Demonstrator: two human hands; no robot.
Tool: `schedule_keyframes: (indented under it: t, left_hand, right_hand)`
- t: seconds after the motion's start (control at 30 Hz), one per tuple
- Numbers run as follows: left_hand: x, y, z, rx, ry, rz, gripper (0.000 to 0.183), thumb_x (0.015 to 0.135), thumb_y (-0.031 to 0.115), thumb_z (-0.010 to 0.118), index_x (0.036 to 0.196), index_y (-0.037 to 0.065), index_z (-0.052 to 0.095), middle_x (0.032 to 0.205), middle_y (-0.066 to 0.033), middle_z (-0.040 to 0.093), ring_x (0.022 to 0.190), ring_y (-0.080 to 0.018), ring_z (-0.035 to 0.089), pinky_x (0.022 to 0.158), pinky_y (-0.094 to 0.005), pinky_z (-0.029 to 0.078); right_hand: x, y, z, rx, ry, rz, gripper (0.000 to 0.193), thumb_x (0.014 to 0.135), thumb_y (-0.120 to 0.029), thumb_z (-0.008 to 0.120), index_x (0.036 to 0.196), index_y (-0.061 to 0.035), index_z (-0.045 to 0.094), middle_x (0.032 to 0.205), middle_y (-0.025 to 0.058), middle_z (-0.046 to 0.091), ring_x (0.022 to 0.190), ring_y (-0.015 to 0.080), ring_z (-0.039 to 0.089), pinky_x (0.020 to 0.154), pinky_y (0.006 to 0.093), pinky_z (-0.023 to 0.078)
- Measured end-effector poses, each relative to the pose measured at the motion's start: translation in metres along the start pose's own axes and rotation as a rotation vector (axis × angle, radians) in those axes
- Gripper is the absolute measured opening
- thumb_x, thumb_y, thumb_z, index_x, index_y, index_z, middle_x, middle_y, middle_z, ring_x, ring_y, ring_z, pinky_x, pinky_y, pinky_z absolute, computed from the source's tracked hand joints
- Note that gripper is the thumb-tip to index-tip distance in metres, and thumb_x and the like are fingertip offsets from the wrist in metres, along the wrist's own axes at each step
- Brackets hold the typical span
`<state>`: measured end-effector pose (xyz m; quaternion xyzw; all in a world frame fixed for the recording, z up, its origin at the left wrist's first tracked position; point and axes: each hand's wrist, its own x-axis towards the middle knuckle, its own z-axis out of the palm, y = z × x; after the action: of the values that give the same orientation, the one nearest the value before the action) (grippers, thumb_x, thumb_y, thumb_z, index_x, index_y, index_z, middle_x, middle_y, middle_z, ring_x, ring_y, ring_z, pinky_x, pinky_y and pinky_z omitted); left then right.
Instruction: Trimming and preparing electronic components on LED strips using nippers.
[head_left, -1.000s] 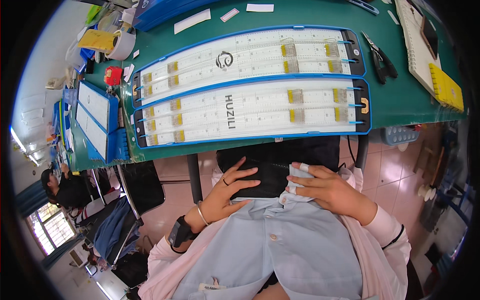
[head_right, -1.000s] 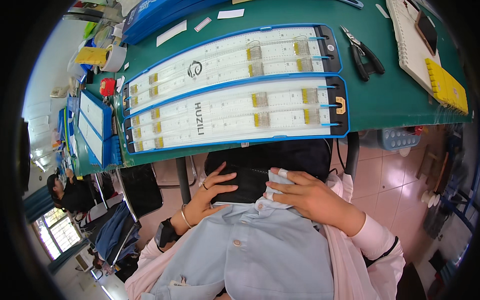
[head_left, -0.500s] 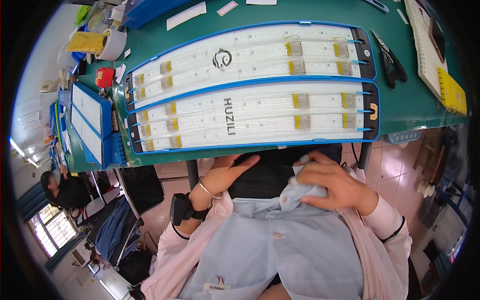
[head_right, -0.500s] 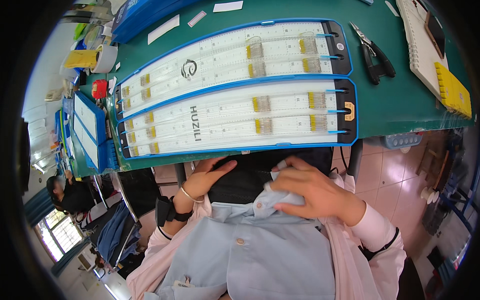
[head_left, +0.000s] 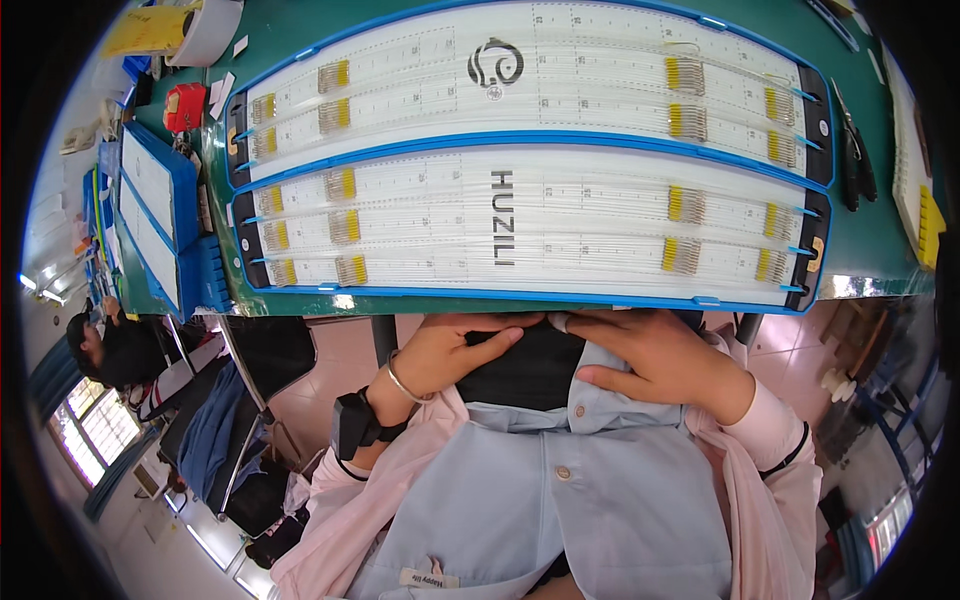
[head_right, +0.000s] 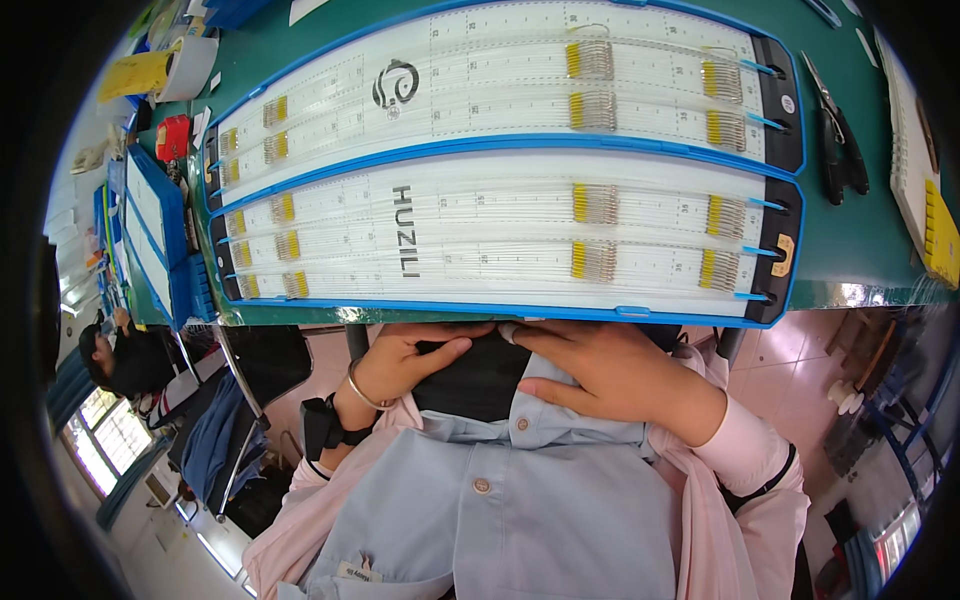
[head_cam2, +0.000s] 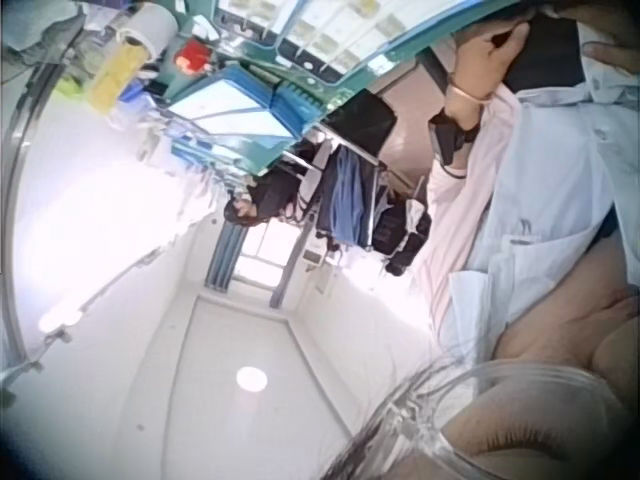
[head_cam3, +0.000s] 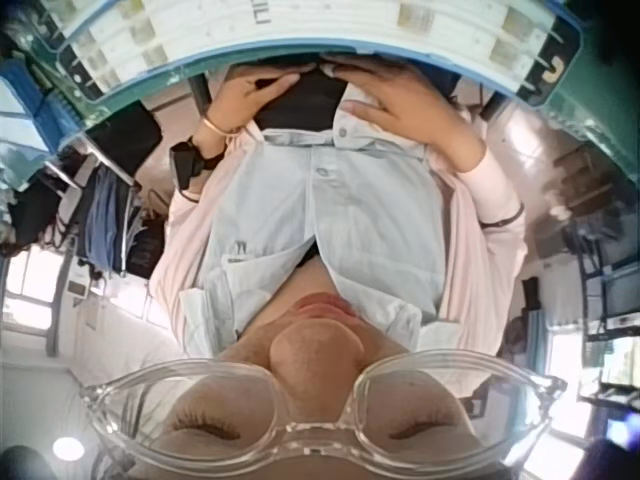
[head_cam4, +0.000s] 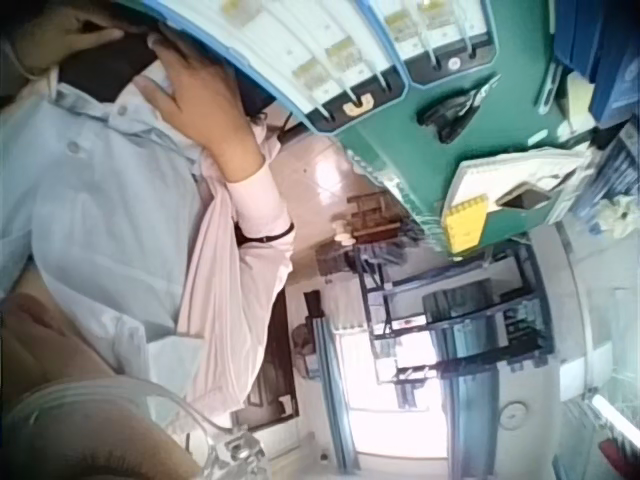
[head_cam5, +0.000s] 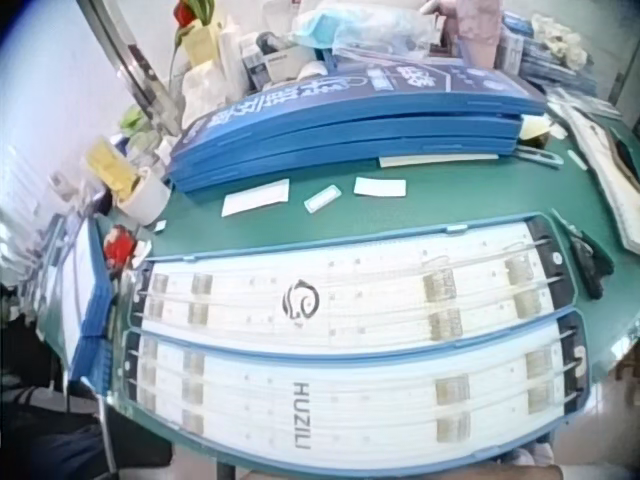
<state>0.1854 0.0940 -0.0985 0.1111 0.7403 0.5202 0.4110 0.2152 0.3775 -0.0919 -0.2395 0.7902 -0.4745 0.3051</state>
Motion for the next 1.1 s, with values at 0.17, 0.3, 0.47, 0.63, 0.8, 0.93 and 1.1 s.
schedule_keyframes:
  t: [0.17,0.3,0.47,0.63,0.8,0.93,1.1]
  left_hand:
    - [-0.001,-0.002,0.0,0.039,0.043,0.027,0.026,0.09,0.01,0.072,0.116,0.009,0.075,0.12,-0.0097,0.072,0.114,-0.0217,0.063,0.103,-0.0337,0.045]
    - [-0.009,-0.017,0.005,0.077,0.146,-0.004,0.035,0.085,0.019,0.079,0.118,0.008,0.072,0.118,-0.0116,0.071,0.113,-0.0252,0.063,0.101,-0.0347,0.046]
    - [-0.007,-0.015,0.008,0.124,0.294,0.019,0.05,0.08,0.022,0.084,0.121,0.001,0.065,0.118,-0.0151,0.068,0.108,-0.0292,0.063,0.098,-0.0372,0.047]
    - [-0.004,-0.014,0.001,0.058,0.184,-0.056,0.048,0.083,0.019,0.081,0.125,0.003,0.064,0.122,-0.014,0.067,0.112,-0.0294,0.062,0.099,-0.0376,0.047]
    - [-0.001,-0.053,0.008,0.224,0.229,0.142,0.04,0.09,0.016,0.072,0.128,0.006,0.064,0.129,-0.012,0.064,0.119,-0.0277,0.06,0.101,-0.0396,0.046]
    - [0.005,-0.072,0.011,0.712,0.23,0.309,0.036,0.093,0.018,0.066,0.127,0.008,0.064,0.129,-0.0111,0.064,0.118,-0.0289,0.059,0.1,-0.0415,0.046]
    - [0.003,-0.075,0.011,0.555,0.267,0.239,0.034,0.095,0.019,0.063,0.126,0.007,0.064,0.124,-0.0122,0.066,0.112,-0.032,0.061,0.095,-0.0436,0.048]
  right_hand:
    - [0.002,-0.004,-0.002,-0.014,-0.031,0.027,0.051,0.094,-0.036,0.064,0.136,-0.007,0.06,0.137,0.0133,0.06,0.125,0.0335,0.057,0.106,0.0405,0.044]
    - [0.004,-0.004,-0.004,-0.042,-0.037,0.007,0.052,0.094,-0.037,0.062,0.138,-0.0083,0.059,0.139,0.0145,0.059,0.126,0.0341,0.056,0.108,0.0406,0.044]
    - [0.005,-0.001,0.0,-0.074,-0.047,-0.026,0.051,0.1,-0.039,0.055,0.14,-0.0073,0.056,0.136,0.0157,0.059,0.122,0.0345,0.058,0.105,0.0403,0.044]
    - [0.014,-0.004,-0.006,-0.171,-0.119,-0.073,0.056,0.101,-0.041,0.052,0.147,-0.0105,0.049,0.147,0.0174,0.05,0.136,0.0356,0.047,0.115,0.0409,0.034]
    - [0.02,-0.001,-0.005,-0.18,-0.071,-0.114,0.056,0.101,-0.045,0.053,0.142,-0.0068,0.053,0.143,0.0187,0.053,0.131,0.035,0.05,0.112,0.0406,0.037]
    - [0.019,0.0,-0.002,-0.184,-0.045,-0.12,0.057,0.1,-0.047,0.055,0.133,-0.0006,0.058,0.134,0.02,0.058,0.122,0.0342,0.056,0.106,0.0409,0.042]
    - [0.021,-0.004,-0.006,-0.182,-0.07,-0.068,0.056,0.1,-0.047,0.056,0.129,0.0006,0.059,0.126,0.0196,0.061,0.114,0.0336,0.059,0.099,0.0409,0.046]
